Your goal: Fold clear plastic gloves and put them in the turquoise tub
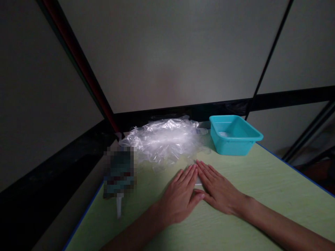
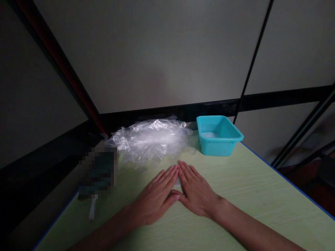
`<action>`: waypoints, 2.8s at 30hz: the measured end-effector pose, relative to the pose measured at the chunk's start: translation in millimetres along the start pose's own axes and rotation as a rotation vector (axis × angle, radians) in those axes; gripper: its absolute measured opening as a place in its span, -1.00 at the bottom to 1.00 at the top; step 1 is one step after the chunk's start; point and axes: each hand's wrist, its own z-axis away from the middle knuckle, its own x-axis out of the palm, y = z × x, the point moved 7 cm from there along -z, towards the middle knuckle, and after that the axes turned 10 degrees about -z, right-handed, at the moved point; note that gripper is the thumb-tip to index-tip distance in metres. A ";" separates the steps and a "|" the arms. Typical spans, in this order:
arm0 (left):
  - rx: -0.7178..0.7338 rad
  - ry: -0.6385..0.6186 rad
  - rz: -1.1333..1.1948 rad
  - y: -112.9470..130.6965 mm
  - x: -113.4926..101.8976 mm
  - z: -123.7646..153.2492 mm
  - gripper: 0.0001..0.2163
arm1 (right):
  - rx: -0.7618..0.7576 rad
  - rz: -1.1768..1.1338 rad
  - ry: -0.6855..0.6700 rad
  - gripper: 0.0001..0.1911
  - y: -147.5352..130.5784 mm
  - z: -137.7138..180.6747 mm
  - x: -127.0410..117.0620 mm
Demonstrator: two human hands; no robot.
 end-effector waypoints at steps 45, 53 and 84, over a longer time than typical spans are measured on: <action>0.010 -0.055 -0.031 -5.9 3.2 0.3 -0.40 | 0.039 0.035 0.026 -0.28 1.8 0.6 0.6; 0.006 -0.069 -0.057 -4.9 2.6 0.5 -0.38 | 0.059 0.033 -0.021 -0.27 0.1 -1.2 -1.2; -0.179 -0.052 0.611 -27.2 -2.1 2.5 -0.23 | -0.199 -0.086 -0.009 -0.87 5.4 -1.9 -38.3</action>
